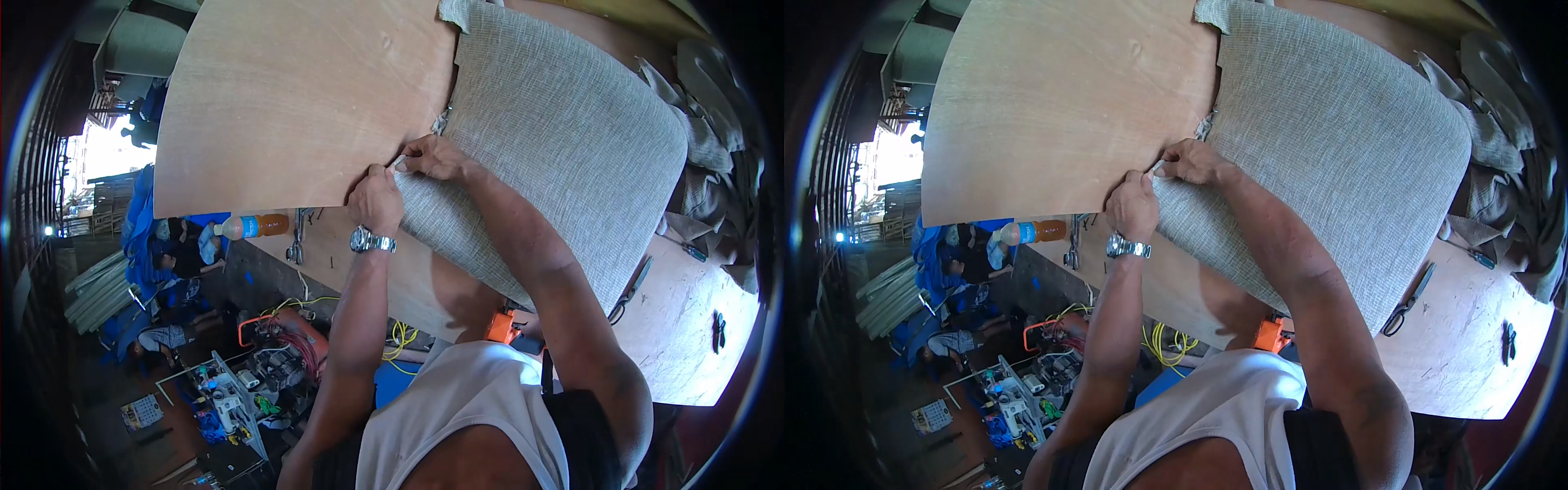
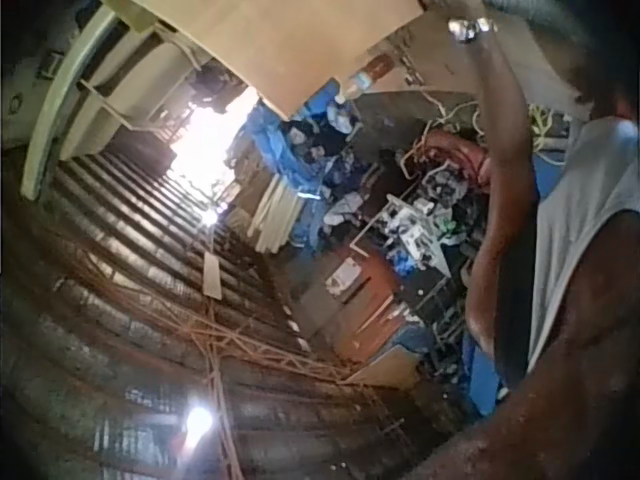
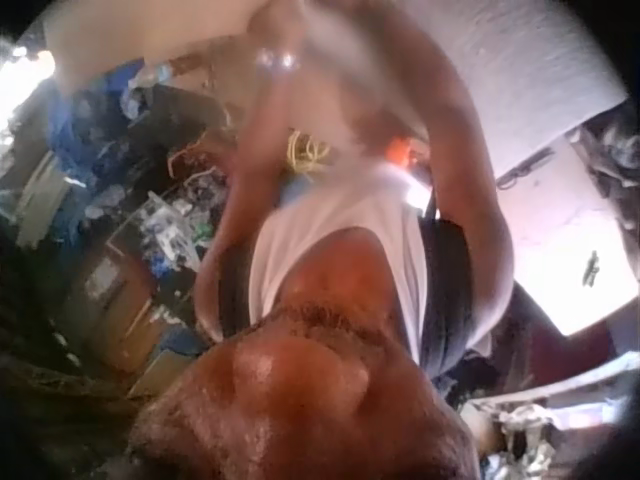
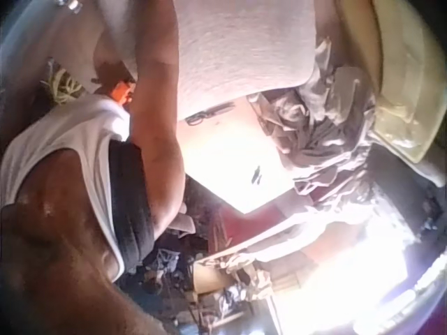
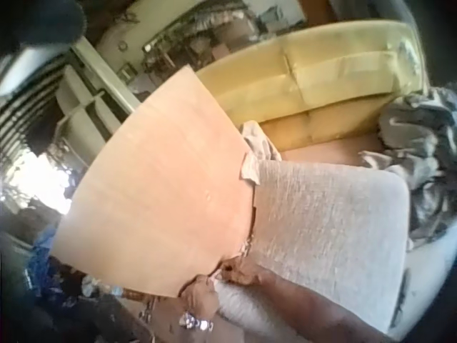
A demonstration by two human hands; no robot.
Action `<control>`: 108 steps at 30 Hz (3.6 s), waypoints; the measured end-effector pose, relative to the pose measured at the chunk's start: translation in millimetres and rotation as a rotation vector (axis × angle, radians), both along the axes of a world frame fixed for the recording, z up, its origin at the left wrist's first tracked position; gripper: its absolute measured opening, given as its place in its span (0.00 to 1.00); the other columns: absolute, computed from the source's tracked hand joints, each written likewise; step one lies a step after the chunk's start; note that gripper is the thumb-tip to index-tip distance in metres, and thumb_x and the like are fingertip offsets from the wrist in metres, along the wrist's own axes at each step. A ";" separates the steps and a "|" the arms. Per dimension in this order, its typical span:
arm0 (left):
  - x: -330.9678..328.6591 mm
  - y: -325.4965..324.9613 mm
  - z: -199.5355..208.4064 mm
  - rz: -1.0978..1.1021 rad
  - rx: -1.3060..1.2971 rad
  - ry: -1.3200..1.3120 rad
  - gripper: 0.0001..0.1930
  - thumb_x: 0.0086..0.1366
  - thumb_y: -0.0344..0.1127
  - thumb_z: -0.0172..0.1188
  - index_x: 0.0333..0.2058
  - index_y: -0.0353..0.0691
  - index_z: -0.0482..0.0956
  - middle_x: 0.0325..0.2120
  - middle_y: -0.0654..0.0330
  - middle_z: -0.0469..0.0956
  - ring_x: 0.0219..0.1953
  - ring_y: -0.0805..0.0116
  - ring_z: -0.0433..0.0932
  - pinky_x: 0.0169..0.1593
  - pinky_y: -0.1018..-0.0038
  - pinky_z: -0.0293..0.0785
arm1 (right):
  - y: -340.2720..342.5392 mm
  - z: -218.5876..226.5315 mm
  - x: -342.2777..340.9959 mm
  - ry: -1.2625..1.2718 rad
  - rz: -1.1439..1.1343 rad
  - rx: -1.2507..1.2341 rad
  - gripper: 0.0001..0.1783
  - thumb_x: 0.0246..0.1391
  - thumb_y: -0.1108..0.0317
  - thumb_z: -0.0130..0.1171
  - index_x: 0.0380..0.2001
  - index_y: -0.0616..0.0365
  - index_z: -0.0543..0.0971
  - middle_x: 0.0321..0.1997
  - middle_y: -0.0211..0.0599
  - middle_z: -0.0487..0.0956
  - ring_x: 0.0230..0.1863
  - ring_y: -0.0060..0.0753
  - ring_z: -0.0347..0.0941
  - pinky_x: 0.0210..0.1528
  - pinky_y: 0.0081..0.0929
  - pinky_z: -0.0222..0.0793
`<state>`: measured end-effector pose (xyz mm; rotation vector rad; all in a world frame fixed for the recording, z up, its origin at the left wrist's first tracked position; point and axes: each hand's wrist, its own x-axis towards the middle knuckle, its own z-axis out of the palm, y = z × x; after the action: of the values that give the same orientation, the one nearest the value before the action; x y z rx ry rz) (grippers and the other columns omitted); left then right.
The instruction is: The person wraps a piece of beige fabric over a cushion, smooths it, and trims the excess with scissors. They then use a pneumatic staple gun to secure the fabric to the wooden base of the cushion, repeating the process around the edges.
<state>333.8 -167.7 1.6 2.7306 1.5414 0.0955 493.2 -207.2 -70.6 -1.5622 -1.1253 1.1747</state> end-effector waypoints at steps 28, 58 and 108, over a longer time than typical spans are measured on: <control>-69.1 -23.5 -49.9 0.003 0.017 -0.877 0.16 0.63 0.37 0.71 0.42 0.34 0.77 0.40 0.50 0.83 0.41 0.59 0.82 0.44 0.64 0.78 | 1.7 0.0 -15.5 -0.416 -0.034 -0.107 0.22 0.62 0.43 0.57 0.47 0.43 0.85 0.50 0.37 0.85 0.58 0.43 0.76 0.67 0.49 0.60; -46.5 4.8 -120.3 0.575 -0.659 -1.421 0.25 0.53 0.24 0.73 0.50 0.26 0.78 0.48 0.49 0.81 0.47 0.58 0.81 0.53 0.63 0.78 | 14.1 -16.3 -33.3 -0.738 0.119 -0.182 0.19 0.65 0.53 0.50 0.50 0.42 0.85 0.56 0.35 0.82 0.61 0.36 0.76 0.67 0.47 0.59; -52.0 -7.4 -115.3 1.022 -0.740 -1.014 0.39 0.54 0.52 0.76 0.50 0.19 0.78 0.51 0.36 0.80 0.53 0.46 0.81 0.57 0.60 0.80 | -386.3 -60.4 -246.2 -1.215 -0.443 -0.492 0.27 0.47 0.62 0.69 0.52 0.55 0.76 0.54 0.40 0.77 0.63 0.48 0.67 0.61 0.55 0.59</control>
<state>281.9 -175.2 -113.7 0.8747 1.8049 0.6146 247.0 -593.5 -131.0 -2.8785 -1.0867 0.0821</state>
